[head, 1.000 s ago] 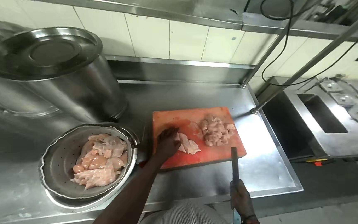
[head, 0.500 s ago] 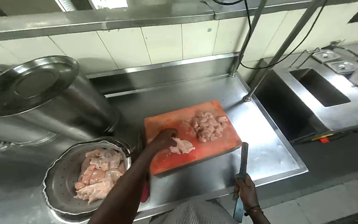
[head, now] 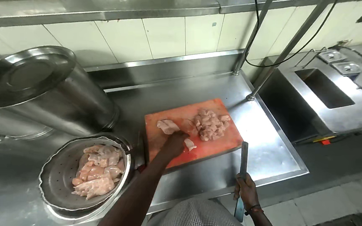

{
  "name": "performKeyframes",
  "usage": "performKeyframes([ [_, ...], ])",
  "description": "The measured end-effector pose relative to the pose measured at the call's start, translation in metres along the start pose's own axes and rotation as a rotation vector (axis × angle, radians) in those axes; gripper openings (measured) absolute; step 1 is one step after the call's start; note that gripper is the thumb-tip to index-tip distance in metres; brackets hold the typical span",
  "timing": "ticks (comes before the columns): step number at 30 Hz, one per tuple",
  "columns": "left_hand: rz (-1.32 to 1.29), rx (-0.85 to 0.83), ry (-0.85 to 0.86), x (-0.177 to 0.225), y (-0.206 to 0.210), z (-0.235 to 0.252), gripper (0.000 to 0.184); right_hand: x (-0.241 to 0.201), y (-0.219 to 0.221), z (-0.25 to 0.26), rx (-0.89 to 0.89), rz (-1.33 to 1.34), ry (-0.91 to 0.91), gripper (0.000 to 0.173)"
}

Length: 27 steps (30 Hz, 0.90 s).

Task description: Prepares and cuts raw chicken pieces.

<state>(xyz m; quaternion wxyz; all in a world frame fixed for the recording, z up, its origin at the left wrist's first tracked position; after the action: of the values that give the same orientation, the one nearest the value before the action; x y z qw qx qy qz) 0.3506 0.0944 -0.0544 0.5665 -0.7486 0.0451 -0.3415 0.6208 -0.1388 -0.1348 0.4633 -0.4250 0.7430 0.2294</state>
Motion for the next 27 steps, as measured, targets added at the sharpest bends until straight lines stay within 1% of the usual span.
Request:
performKeyframes([
  [3,0.012,-0.064,-0.077,0.011,0.004,0.005,0.024,0.000,0.000,0.000,0.001,0.005,0.005,0.014],
  [5,-0.084,-0.086,-0.125,0.017,-0.003,0.004,0.017,-0.001,0.001,0.000,0.007,0.013,0.003,0.014],
  [7,-0.236,-0.005,-0.137,0.021,-0.015,-0.005,0.014,-0.002,0.002,-0.001,0.012,0.021,-0.002,0.014],
  [9,-0.306,0.082,-0.154,0.019,-0.023,-0.024,0.013,-0.004,0.003,-0.003,0.025,0.019,0.003,0.013],
  [10,-0.279,0.089,-0.188,0.016,-0.024,-0.035,0.015,-0.006,0.004,-0.005,0.027,0.012,0.001,0.013],
  [13,-0.111,0.025,-0.325,-0.002,-0.012,-0.075,0.022,-0.015,0.011,-0.012,-0.015,-0.040,-0.018,0.013],
  [15,-0.085,0.016,-0.366,-0.020,0.002,-0.091,0.026,-0.026,0.023,-0.017,-0.108,-0.124,-0.039,0.015],
  [17,-0.121,0.081,-0.338,-0.032,0.008,-0.103,0.029,-0.039,0.040,-0.021,-0.241,-0.272,-0.072,0.021],
  [19,-0.181,0.195,-0.300,-0.032,0.007,-0.110,0.031,-0.051,0.060,-0.023,-0.397,-0.463,-0.122,0.027],
  [22,-0.237,0.378,-0.292,-0.024,0.005,-0.118,0.023,-0.064,0.094,-0.027,-0.562,-0.851,-0.235,0.033],
  [24,-0.240,0.424,-0.293,-0.021,0.009,-0.113,0.021,-0.073,0.117,-0.035,-0.601,-1.130,-0.275,0.033],
  [27,-0.254,0.371,-0.269,-0.014,0.016,-0.100,0.027,-0.074,0.138,-0.043,-0.579,-1.343,-0.285,0.034],
])
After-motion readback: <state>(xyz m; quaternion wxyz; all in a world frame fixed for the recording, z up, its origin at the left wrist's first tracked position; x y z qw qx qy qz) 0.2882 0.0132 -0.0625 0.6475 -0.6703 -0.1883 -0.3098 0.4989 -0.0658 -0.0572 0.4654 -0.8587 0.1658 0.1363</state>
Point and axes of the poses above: each hand's wrist, its own z-axis towards the middle knuckle, its own y-axis out of the palm, x = y × z, the point moved 4 cm from there along z, towards the middle knuckle, and after that the axes turned 3 degrees about x, right-handed, at the moved point
